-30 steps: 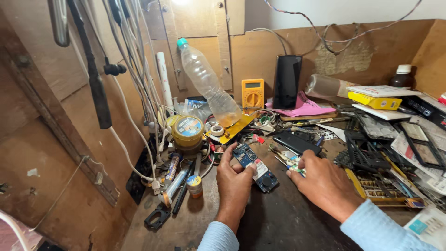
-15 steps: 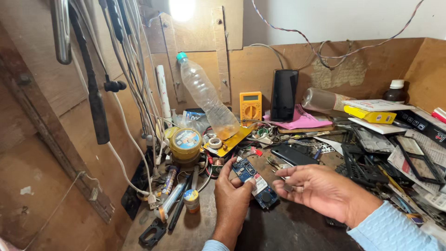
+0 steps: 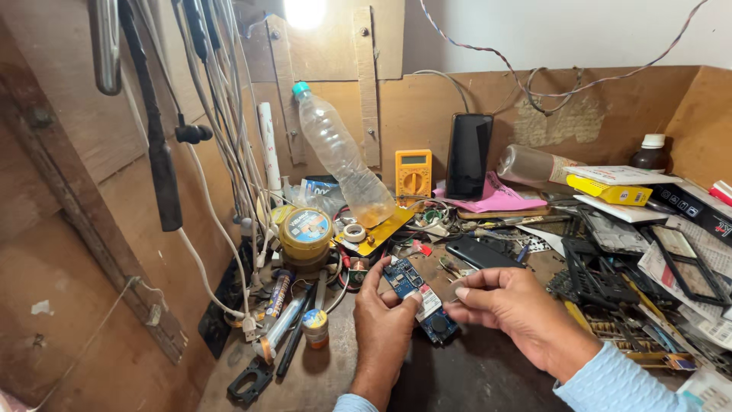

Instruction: The person uses a screwdriver to remove screws from a small electronic device, then opens the casing to access the internal components. They manipulate the device and its parts on a cluttered workbench.

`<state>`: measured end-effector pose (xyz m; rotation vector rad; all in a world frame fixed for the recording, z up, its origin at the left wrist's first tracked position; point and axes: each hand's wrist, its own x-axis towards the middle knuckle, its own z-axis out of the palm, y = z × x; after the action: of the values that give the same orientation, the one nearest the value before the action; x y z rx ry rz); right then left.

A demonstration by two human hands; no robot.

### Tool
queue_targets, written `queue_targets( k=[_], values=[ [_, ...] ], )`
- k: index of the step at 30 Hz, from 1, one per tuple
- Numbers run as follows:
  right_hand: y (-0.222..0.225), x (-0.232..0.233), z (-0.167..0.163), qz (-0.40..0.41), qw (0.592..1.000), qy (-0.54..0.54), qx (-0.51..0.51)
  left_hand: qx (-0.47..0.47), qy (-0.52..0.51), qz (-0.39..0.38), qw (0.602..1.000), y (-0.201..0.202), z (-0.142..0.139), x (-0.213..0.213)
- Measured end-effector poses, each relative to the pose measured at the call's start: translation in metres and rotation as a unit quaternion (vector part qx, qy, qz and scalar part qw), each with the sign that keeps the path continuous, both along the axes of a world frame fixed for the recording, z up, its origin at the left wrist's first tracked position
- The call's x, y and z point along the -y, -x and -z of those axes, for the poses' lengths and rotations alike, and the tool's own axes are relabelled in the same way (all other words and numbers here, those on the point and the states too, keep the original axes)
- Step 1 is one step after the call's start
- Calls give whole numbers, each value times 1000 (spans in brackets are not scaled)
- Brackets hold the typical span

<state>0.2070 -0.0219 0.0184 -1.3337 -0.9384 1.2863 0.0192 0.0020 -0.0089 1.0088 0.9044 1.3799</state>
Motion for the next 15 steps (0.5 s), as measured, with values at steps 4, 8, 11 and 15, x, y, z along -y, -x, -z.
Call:
queue_targets(
  k=[4,8,11,15],
  values=[
    [14,1,0,23,994,-52,96,-9,-3,-2,1000,0,1,0],
    [29,0,3,42,976,-123,175,-34,-10,-4,999,1,1,0],
    [33,-2,6,47,957,-133,253,-41,-3,-6,999,0,-1,1],
    [26,-9,7,4,980,-141,139,-39,-1,-8,999,0,-2,1]
  ],
)
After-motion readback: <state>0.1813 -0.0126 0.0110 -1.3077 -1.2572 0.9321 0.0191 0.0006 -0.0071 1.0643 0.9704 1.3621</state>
